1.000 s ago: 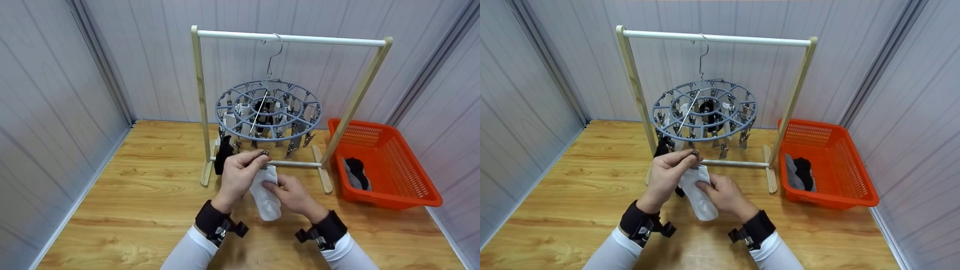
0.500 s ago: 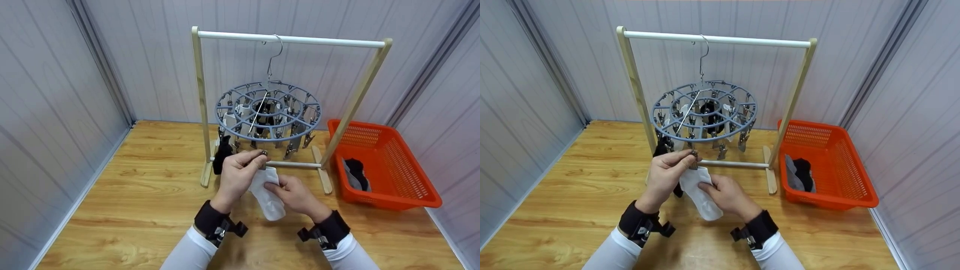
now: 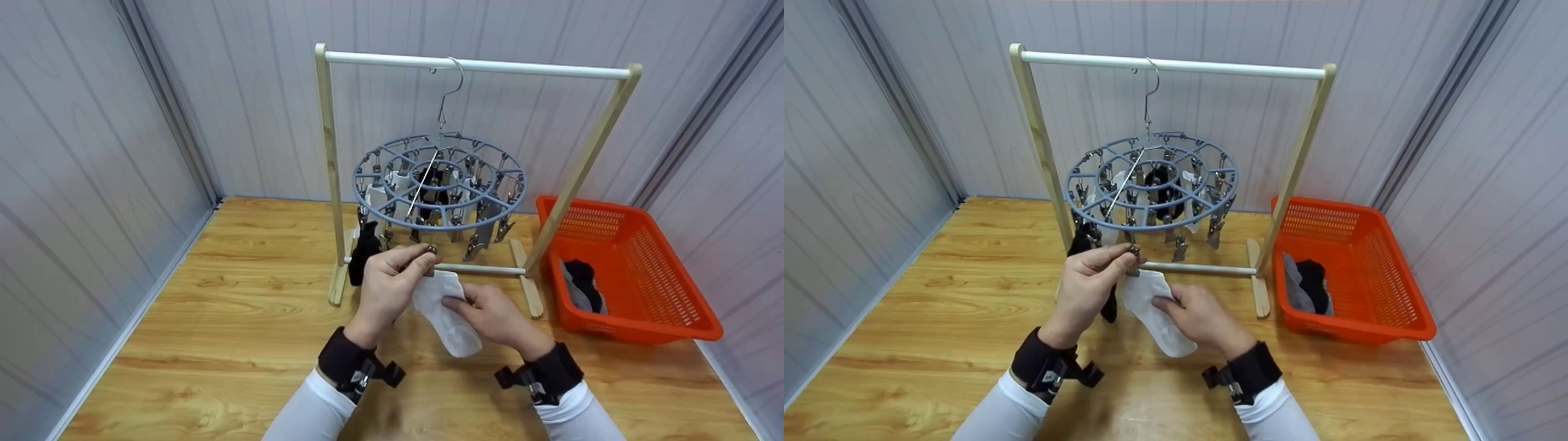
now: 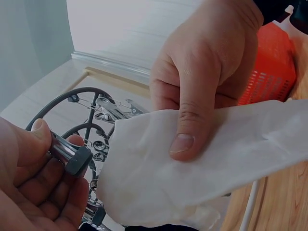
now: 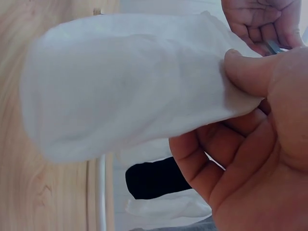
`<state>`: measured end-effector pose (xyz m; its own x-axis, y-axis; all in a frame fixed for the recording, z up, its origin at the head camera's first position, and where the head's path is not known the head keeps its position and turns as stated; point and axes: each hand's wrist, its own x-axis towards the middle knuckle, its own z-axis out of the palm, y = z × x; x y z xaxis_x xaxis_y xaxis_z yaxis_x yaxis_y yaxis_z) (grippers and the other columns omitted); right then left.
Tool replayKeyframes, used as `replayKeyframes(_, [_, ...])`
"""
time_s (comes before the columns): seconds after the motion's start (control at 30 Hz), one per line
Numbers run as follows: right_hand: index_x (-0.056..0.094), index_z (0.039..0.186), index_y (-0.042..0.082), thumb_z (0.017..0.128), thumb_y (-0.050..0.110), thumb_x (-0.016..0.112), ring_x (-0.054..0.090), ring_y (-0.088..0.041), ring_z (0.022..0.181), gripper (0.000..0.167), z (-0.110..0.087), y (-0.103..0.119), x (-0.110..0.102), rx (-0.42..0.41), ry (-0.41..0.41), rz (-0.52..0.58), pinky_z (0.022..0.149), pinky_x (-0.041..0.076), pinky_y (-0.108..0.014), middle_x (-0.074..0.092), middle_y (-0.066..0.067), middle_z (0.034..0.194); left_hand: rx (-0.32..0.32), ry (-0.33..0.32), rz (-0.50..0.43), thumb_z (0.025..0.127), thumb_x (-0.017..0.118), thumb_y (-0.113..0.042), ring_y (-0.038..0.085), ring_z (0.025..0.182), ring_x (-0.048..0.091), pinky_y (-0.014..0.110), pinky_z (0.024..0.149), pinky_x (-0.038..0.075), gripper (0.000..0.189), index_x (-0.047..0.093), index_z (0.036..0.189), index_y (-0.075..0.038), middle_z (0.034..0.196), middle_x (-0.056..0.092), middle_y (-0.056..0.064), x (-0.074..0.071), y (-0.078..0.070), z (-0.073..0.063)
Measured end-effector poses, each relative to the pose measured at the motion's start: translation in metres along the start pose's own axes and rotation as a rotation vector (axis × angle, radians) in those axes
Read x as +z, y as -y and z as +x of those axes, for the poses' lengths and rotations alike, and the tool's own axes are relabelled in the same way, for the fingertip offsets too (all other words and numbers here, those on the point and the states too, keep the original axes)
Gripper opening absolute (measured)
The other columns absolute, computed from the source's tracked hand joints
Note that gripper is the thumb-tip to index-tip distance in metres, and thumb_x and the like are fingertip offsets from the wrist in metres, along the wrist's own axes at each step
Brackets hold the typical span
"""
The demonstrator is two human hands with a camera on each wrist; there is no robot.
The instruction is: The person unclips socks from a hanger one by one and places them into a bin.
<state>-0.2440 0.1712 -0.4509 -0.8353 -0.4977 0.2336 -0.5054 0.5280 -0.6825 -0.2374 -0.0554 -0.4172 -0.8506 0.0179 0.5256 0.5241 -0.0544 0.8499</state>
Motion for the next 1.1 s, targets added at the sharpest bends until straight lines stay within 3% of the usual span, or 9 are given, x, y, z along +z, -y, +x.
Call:
replayKeyframes(0.33, [0.081,0.128,0.007,0.111,0.026,0.072,0.077,-0.017,0.097,0.027,-0.001,0.001,-0.009,-0.011,-0.011,0.033,0.080,0.064,-0.033,0.083,-0.005,0.117,-0.001,-0.015,0.011,0.102,0.080,-0.005,0.021,0.084,0.079,0.025,0.075,0.064,0.020,0.083,0.119,0.006,0.099,0.083,0.015,0.002,0.000,-0.001])
replayKeyframes(0.67, [0.081,0.128,0.003,0.109,0.020,0.074,0.079,-0.022,0.098,0.026,-0.003,0.003,-0.016,-0.041,-0.071,0.087,0.081,0.067,-0.035,0.082,-0.011,0.120,0.019,-0.024,0.102,0.103,0.082,-0.013,0.016,0.088,0.075,0.027,0.076,0.062,0.024,0.083,0.123,0.000,0.107,0.082,0.008,0.002,-0.001,-0.002])
replayKeyframes(0.9, [0.082,0.124,0.004,0.108,0.018,0.076,0.080,-0.020,0.097,0.022,-0.006,0.005,-0.024,-0.056,-0.117,0.078,0.080,0.068,-0.037,0.083,-0.009,0.117,0.089,-0.040,0.216,0.103,0.082,-0.019,0.018,0.095,0.069,0.028,0.078,0.058,0.026,0.084,0.124,-0.004,0.111,0.079,0.005,0.003,0.000,-0.002])
replayKeyframes(1.1, [0.082,0.120,0.003,0.107,0.018,0.077,0.080,-0.022,0.095,0.021,-0.009,0.008,-0.032,-0.053,-0.141,0.053,0.080,0.070,-0.043,0.083,-0.008,0.114,0.121,-0.052,0.240,0.104,0.081,-0.020,0.019,0.095,0.069,0.027,0.078,0.057,0.027,0.083,0.126,-0.004,0.111,0.079,0.004,0.003,-0.001,-0.002])
